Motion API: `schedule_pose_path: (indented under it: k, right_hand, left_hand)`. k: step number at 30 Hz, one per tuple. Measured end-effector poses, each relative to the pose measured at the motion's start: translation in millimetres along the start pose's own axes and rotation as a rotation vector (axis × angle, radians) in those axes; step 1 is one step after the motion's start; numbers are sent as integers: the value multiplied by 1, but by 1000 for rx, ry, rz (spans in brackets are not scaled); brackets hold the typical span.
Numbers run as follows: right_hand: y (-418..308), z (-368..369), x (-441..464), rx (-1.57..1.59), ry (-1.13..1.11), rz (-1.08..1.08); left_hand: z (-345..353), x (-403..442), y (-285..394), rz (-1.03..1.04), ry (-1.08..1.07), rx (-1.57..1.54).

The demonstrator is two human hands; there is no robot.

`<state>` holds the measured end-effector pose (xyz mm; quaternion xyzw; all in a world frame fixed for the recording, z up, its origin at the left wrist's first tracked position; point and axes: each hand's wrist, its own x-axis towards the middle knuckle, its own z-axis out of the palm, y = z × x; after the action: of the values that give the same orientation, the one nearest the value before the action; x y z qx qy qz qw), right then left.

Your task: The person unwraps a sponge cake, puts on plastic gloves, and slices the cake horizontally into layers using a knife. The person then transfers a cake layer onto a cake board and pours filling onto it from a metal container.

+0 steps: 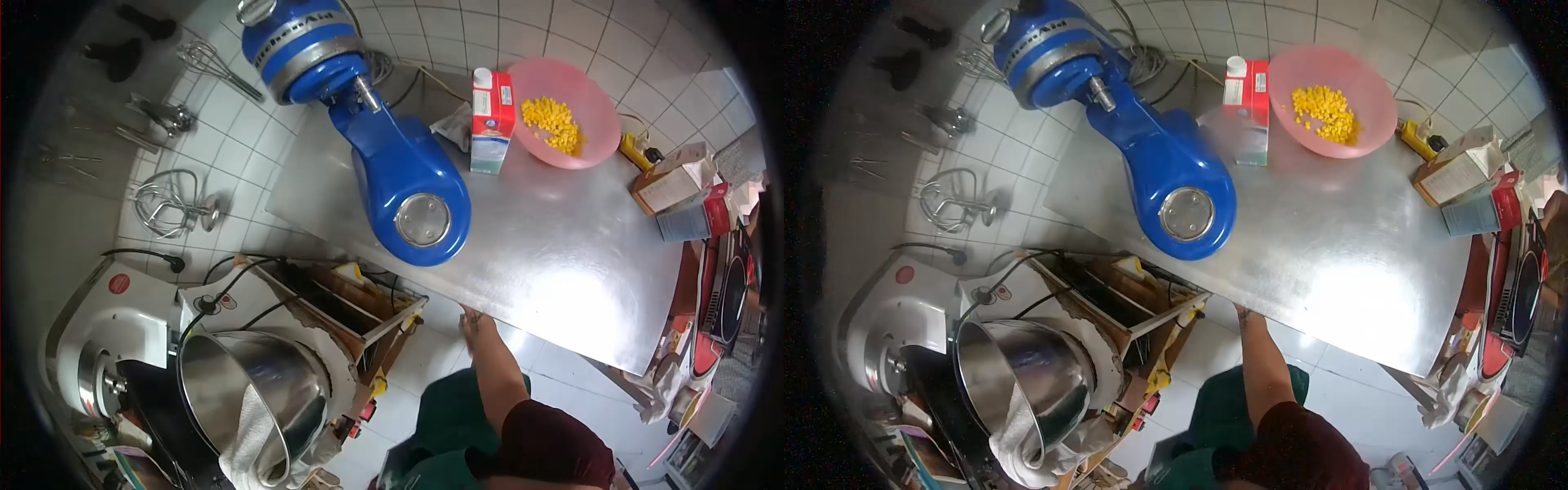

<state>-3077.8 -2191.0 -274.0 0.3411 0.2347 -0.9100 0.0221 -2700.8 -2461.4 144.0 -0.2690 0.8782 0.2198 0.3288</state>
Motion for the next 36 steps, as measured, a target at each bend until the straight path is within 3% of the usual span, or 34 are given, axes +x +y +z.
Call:
schedule_pose_path:
  k: [4,7,10,12,15,18,21,23,26,29,30,33,34,36]
  right_hand:
    - [-11,-10,-43,-76,8,-20]
    - [-57,10,-121,-89,48,195]
    - [-85,34,-232,-77,88,52]
    - [-89,13,-285,-68,93,-37]
    - [-101,-26,-379,24,175,21]
    - [-124,-39,-486,-46,256,-116]
    - [-159,-17,-578,-127,270,-172]
    - [-182,-3,-614,-120,284,-231]
    - [-216,-2,-601,-4,180,-286]
    - [-255,-18,-542,46,69,-291]
    - [-270,-11,-515,27,47,-292]
    - [-312,-1,-435,-51,-25,-285]
    - [-324,-5,-408,-25,-85,-259]
    - [-343,-8,-370,42,-193,-211]
  left_hand:
    - [-11,23,-9,207,50,63]
    - [-18,39,-34,436,146,143]
    - [-26,59,-58,695,270,223]
    - [-34,70,-62,822,333,259]
    - [-59,51,-32,744,299,405]
    - [-66,58,-19,722,209,352]
    - [-65,65,-2,967,347,263]
    - [-85,50,36,942,219,232]
    - [-130,15,108,1010,13,159]
    - [-171,-16,160,1075,-114,368]
    - [-178,-37,179,1026,-119,293]
    - [-201,-63,234,1251,-92,314]
    - [-208,-62,250,1211,-146,280]
    - [-206,-56,291,1248,113,185]
